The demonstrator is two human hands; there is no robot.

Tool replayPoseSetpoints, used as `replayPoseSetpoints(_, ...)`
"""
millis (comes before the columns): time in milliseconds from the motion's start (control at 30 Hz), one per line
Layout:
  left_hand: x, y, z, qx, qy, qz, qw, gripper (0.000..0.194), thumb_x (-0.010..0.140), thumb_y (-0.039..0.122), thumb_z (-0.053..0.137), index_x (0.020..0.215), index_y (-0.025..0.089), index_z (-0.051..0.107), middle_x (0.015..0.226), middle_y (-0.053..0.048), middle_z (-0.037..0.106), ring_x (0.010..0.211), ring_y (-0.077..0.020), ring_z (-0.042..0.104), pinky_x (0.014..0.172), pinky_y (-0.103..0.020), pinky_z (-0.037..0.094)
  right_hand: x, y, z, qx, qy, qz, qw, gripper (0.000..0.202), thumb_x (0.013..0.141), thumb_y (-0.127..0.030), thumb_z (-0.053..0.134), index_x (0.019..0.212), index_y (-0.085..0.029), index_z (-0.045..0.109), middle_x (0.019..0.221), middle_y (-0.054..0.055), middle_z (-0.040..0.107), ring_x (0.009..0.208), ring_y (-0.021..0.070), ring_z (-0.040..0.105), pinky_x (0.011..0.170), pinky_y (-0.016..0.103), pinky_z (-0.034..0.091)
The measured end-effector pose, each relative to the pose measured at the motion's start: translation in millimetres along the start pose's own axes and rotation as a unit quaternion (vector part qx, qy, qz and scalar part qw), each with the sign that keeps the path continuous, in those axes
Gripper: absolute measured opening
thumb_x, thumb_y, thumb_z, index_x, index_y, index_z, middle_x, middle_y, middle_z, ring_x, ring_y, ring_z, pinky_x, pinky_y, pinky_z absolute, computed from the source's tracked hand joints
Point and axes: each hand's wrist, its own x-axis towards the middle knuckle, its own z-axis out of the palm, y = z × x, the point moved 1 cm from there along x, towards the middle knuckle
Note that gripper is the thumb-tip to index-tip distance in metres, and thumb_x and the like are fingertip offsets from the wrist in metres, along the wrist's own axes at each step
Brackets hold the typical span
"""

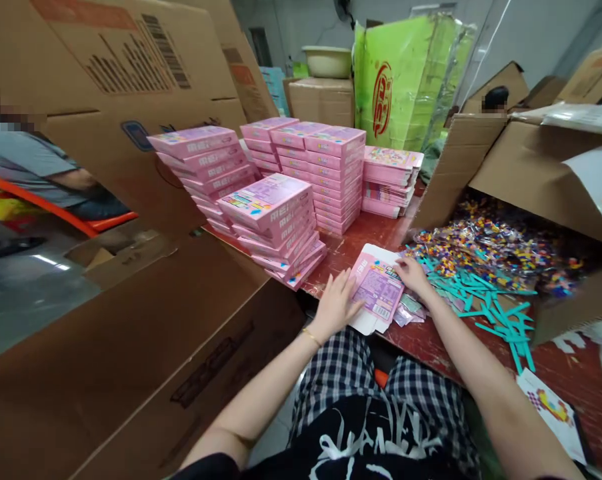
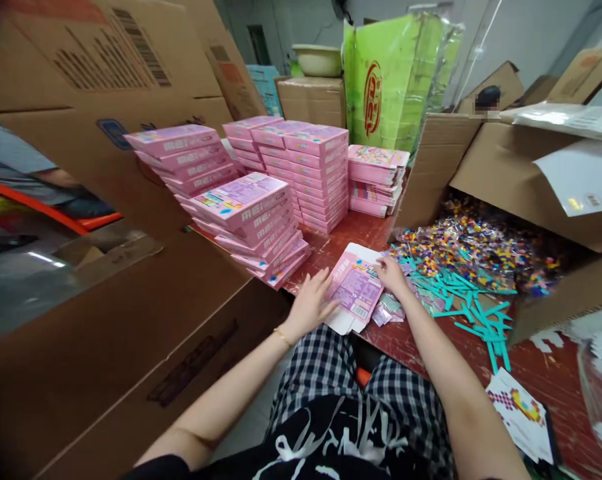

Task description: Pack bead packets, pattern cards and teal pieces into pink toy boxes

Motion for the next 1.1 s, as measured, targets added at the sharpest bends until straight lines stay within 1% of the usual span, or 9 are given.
replayPoseSetpoints(100,-21,3,70.8,0.013,-0.04,-0.083,0.996,0.077,0.087,0.053,0.054,0.145,0.008,0.032,0.153,-0.025,0.031,0.144,-0.035,0.029,0.114,-0.059,0.025,43,-5,14,-0.024,-0.049,0.038,0.998,0.022,0.059,-0.028,0.078,0.072,-0.015,0.066,0.073,0.007,0.067,0.071,0.0201,0.061,0.074,0.035,0.05)
replayPoseSetpoints(167,-20,-4,80.8,0.011,-0.037,-0.098,0.994,0.086,0.086,0.057,0.052,0.149,0.007,0.02,0.154,-0.026,0.027,0.144,-0.0347,0.027,0.115,-0.059,0.024,48,-16,16,-0.031,-0.099,0.051,0.993,0.023,0.056,-0.028,0.081,0.064,-0.014,0.065,0.059,0.002,0.062,0.058,0.0158,0.056,0.062,0.03,0.046)
replayPoseSetpoints(333,-9,12,7.5,-0.036,0.05,-0.077,0.995,0.106,0.071,0.068,0.064,0.149,0.008,0.023,0.149,-0.028,0.037,0.139,-0.0389,0.036,0.114,-0.063,0.02,-15,-83,-18,0.075,-0.151,-0.113,0.979,0.025,0.075,-0.038,0.072,0.067,-0.016,0.064,0.062,-0.001,0.059,0.056,0.0116,0.05,0.055,0.025,0.04)
replayPoseSetpoints(433,-13,49,-46.8,-0.19,0.045,-0.039,0.98,0.086,0.068,0.061,0.072,0.138,0.017,0.048,0.132,-0.017,0.06,0.119,-0.0324,0.058,0.103,-0.046,0.044,-81,-131,-53,0.119,-0.103,-0.286,0.945,0.018,0.085,-0.03,0.065,0.072,-0.018,0.065,0.07,0.001,0.059,0.065,0.0133,0.055,0.062,0.027,0.045)
replayPoseSetpoints(500,-23,76,-63.0,-0.346,-0.067,-0.033,0.935,0.048,0.08,0.051,0.066,0.114,0.018,0.067,0.103,-0.008,0.074,0.091,-0.0237,0.069,0.084,-0.034,0.054,-119,-147,-70,0.078,-0.032,-0.359,0.93,0.006,0.084,-0.022,0.066,0.079,-0.021,0.069,0.072,0.002,0.06,0.069,0.015,0.057,0.065,0.029,0.048)
replayPoseSetpoints(600,-47,102,-52.0,-0.539,-0.144,-0.117,0.821,0.04,0.082,0.049,0.065,0.095,0.012,0.073,0.085,-0.006,0.075,0.073,-0.0197,0.069,0.07,-0.03,0.056,-158,-140,-78,-0.066,0.174,-0.382,0.905,0.016,0.074,-0.025,0.078,0.09,-0.026,0.072,0.092,0.005,0.062,0.095,0.0242,0.059,0.087,0.04,0.049)
replayPoseSetpoints(767,-80,106,7.3,-0.653,-0.152,-0.242,0.701,0.049,0.078,0.051,0.067,0.105,0.011,0.069,0.102,-0.012,0.074,0.089,-0.025,0.07,0.085,-0.039,0.056,-190,-73,-61,-0.087,0.297,-0.205,0.928,0.063,0.07,-0.042,0.08,0.125,-0.02,0.059,0.142,0.015,0.039,0.134,0.0382,0.036,0.109,0.058,0.031)
replayPoseSetpoints(967,-49,104,37.5,-0.542,-0.043,-0.154,0.825,0.067,0.074,0.042,0.074,0.132,0.02,0.049,0.14,-0.011,0.053,0.126,-0.0244,0.051,0.109,-0.039,0.038,-204,-6,-42,0.233,0.123,0.057,0.963,0.042,0.08,-0.055,0.064,0.098,-0.017,0.07,0.102,0.011,0.068,0.095,0.0271,0.066,0.084,0.043,0.053)
replayPoseSetpoints(1100,-21,99,59.3,-0.484,-0.08,-0.164,0.856,0.031,0.077,0.047,0.069,0.078,0.016,0.063,0.081,-0.004,0.066,0.084,-0.019,0.062,0.089,-0.036,0.047,-201,12,-32,0.312,0.035,0.13,0.941,0.052,0.077,-0.067,0.06,0.068,-0.016,0.069,0.072,0.008,0.069,0.067,0.0228,0.065,0.067,0.038,0.054)
